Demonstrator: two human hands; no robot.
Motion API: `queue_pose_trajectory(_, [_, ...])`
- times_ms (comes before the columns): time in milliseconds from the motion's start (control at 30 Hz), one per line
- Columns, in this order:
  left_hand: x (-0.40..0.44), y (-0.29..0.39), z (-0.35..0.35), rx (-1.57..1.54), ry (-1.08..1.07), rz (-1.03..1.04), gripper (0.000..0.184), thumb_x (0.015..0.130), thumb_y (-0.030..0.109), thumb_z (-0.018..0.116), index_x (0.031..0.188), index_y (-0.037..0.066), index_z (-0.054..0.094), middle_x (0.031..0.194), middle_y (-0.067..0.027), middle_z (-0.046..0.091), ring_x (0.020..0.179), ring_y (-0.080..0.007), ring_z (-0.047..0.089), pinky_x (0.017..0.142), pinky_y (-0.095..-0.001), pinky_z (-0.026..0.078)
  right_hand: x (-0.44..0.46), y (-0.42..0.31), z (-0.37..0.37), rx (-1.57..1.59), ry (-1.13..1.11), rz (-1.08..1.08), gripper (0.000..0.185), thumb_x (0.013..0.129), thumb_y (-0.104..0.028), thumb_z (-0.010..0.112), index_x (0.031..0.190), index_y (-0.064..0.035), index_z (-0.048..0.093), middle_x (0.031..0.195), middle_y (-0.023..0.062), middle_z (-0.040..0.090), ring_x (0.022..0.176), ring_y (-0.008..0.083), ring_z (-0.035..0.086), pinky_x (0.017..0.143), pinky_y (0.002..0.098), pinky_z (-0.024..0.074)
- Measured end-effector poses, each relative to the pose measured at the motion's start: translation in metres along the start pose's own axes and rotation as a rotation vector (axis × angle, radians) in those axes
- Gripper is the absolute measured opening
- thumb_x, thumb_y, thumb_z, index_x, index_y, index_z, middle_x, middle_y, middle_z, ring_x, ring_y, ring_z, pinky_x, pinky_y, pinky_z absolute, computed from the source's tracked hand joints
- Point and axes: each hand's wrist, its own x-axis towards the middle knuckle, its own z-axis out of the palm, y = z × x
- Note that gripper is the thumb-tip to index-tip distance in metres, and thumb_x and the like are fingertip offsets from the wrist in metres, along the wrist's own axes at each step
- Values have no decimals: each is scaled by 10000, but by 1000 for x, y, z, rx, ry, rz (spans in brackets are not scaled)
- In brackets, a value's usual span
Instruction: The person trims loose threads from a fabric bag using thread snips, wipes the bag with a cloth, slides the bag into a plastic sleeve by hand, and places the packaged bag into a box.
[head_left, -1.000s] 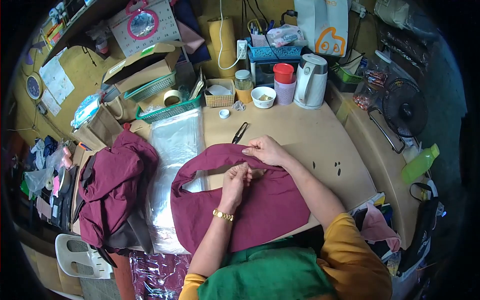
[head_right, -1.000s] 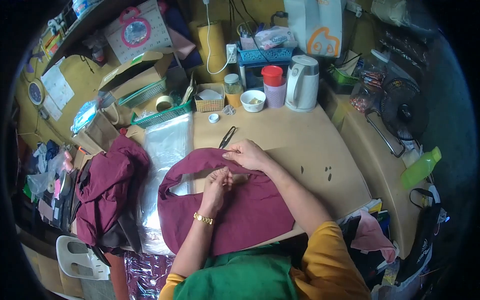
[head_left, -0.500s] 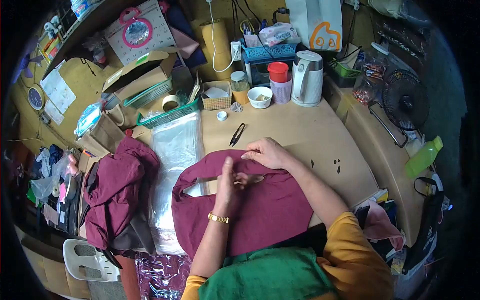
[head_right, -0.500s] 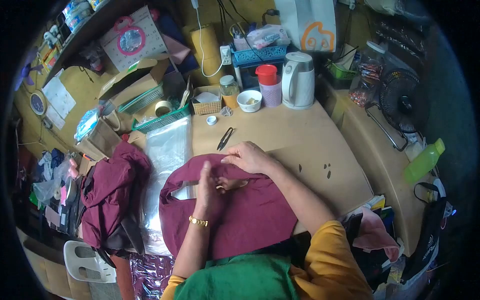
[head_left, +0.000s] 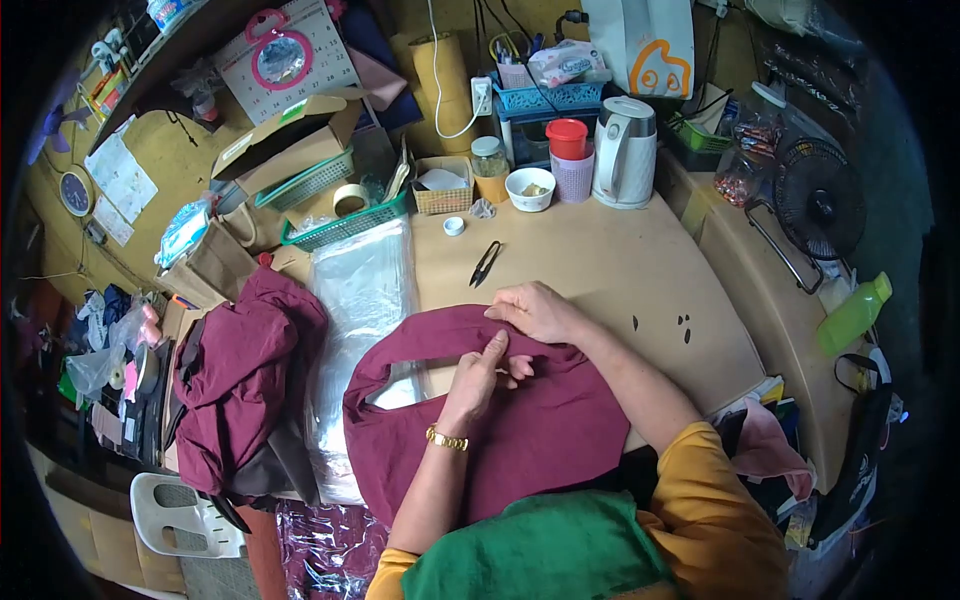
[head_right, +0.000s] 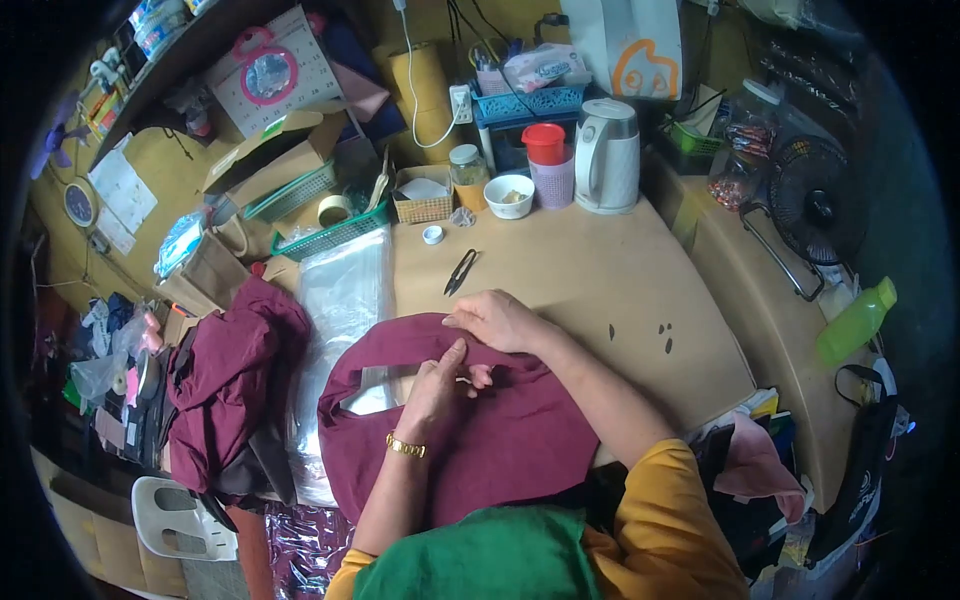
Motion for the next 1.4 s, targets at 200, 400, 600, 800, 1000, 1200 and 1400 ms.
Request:
queue_pose_trajectory(200, [3, -5, -7, -195, 8, -23, 687, 1000, 601, 420, 895, -15, 705, 756, -80, 698, 657, -125, 617, 571, -248, 469, -23, 50, -30, 94, -258, 118, 318, 941, -338, 685, 895, -25, 654, 717, -11, 603, 697, 75, 513, 624, 273, 442])
queue_pose_trajectory(400, [21, -30, 16, -133, -161, -4, 504, 1028, 448, 445, 816, 51, 674, 702, -31, 645, 651, -103, 586, 601, -244, 441, -23, 64, -8, 201, -170, 165, 262, 983, -285, 633, 920, -32, 652, 800, -40, 625, 725, 48, 511, 657, 249, 445])
queue_pose_trajectory(600, [21, -41, 16, -206, -195, 47, 460, 1028, 357, 445, 782, 37, 667, 670, -27, 627, 627, -115, 578, 584, -251, 438, -25, 68, -5, 729, -262, 277, 261, 1021, -295, 569, 1021, -36, 600, 922, -40, 611, 847, 29, 536, 782, 219, 457])
queue_pose_trajectory(800, [18, -25, 25, 29, 9, -44, 538, 1025, 452, 462, 754, 31, 658, 625, -31, 601, 603, -116, 550, 577, -268, 429, -22, 81, 5, 805, -191, 144, 248, 1014, -284, 582, 963, -44, 611, 857, -72, 585, 791, 18, 516, 739, 206, 444])
queue_pose_trajectory(1000, [11, -23, 32, 101, -37, 121, 523, 1038, 444, 478, 770, 34, 661, 622, -33, 591, 608, -112, 529, 601, -264, 430, -21, 87, 9, 613, -195, 195, 256, 1007, -250, 598, 847, -51, 614, 766, -100, 565, 740, 3, 491, 691, 196, 434])
queue_pose_trajectory(1200, [10, -17, 22, 351, -88, 154, 359, 1050, 319, 468, 1068, -5, 621, 835, -63, 658, 717, -118, 581, 659, -260, 461, -21, 88, -2, 271, -102, 136, 249, 960, -248, 659, 1029, -9, 656, 878, -10, 667, 801, 60, 588, 724, 243, 495])
queue_pose_trajectory(1400, [-2, -13, -26, 540, 58, 329, 279, 943, -38, 458, 1180, -38, 605, 1115, -143, 670, 1041, -210, 656, 906, -320, 522, -44, -2, -16, -568, 237, -112, 545, 854, -217, 743, 1310, -34, 507, 1152, 113, 621, 1013, 214, 609, 914, 398, 452])
